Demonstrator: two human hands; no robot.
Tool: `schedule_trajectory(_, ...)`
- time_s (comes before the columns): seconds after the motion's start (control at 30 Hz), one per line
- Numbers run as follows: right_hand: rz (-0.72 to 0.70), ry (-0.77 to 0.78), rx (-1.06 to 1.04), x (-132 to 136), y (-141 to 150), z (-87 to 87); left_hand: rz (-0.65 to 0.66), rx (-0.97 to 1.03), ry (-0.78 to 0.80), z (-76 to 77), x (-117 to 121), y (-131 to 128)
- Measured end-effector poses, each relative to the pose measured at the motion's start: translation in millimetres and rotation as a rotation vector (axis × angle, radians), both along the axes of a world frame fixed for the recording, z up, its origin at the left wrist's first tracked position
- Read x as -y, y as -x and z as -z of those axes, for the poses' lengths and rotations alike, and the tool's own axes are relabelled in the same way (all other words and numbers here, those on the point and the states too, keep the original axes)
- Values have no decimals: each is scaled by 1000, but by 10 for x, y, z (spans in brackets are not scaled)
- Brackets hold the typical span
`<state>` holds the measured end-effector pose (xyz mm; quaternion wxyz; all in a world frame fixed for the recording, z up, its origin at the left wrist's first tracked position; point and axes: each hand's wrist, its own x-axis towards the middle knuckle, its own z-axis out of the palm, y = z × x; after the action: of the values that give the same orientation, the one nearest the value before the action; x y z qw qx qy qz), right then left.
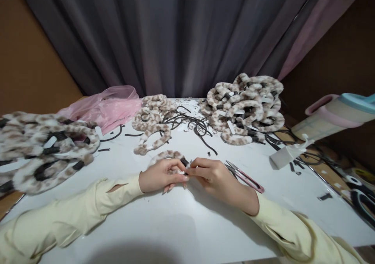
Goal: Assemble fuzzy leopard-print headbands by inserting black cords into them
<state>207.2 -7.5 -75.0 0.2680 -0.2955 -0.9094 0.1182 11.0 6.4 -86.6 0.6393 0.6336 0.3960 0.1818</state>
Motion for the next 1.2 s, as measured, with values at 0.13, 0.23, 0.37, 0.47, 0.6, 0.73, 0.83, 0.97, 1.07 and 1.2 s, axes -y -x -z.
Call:
schedule_trajectory(0.13, 14, 17, 25, -17, -23, -44, -70, -171, -309, -2, 69, 3)
schedule_trajectory(0.23, 3, 56, 53, -52, -64, -89, -82, -227, -468, 0, 109, 7)
schedule_trajectory(0.37, -48, -81, 82, -90, -112, -122, -45, -251, -667, 31, 144, 15)
schedule_trajectory(0.47, -43, -200, 120, -100, -125, -141, -25, -243, -779, 64, 162, 27)
schedule_trajectory(0.6, -33, -293, 162, -114, -127, -149, 47, -245, -895, 128, 194, 55)
schedule_trajectory(0.73, -29, -316, 145, -135, -117, -114, 68, -248, -1026, 201, 225, 72)
schedule_trajectory(0.83, 5, -293, 131, -141, -88, -74, 82, -221, -1171, 222, 214, 72)
schedule_trajectory(0.97, 28, -214, 124, -129, -19, -30, 211, -124, -1291, 203, 165, 66)
schedule_trajectory(1.07, 8, -198, 122, -121, 14, -5, 258, -101, -1305, 191, 148, 63)
schedule_trajectory(1.2, 5, -186, 111, -130, -14, 8, 190, -103, -1305, 182, 161, 53)
